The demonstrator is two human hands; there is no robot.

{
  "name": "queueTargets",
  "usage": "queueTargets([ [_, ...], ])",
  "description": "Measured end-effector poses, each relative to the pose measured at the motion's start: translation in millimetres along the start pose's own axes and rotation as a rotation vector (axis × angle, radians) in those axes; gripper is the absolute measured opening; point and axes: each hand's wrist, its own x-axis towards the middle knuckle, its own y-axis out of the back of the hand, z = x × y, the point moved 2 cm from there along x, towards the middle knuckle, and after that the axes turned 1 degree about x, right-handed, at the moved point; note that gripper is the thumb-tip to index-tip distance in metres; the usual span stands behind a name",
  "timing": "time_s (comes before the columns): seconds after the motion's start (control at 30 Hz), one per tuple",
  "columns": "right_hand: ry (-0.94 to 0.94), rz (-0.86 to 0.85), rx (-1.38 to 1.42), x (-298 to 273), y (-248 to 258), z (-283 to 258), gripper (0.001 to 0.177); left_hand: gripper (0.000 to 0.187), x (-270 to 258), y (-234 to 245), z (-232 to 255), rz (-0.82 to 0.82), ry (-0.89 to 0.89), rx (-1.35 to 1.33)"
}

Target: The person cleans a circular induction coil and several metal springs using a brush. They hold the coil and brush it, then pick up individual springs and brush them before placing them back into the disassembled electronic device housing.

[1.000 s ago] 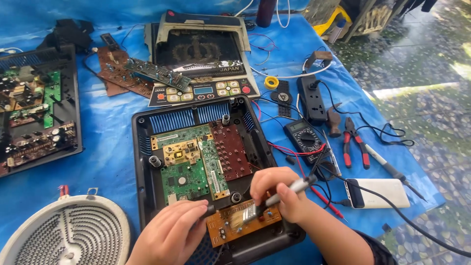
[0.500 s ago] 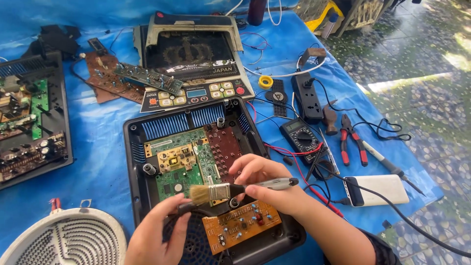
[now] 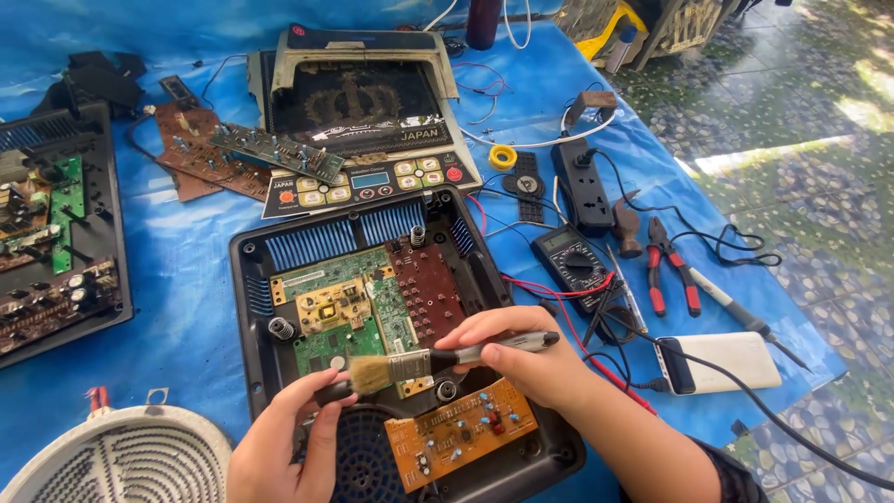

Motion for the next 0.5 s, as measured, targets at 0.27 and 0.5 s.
queueTargets([
  [0.27,0.037,0.004,0.073,-10.7,13.2,6.1,0.019,0.031,7.7,9.0,29.7,-0.037,-0.118,0.079],
  [0.5,0.046,0.092,0.028,-10.9,14.4,-0.1,0.017,0.032,10.0,11.6,31.9,-0.075,-0.191,0.074],
])
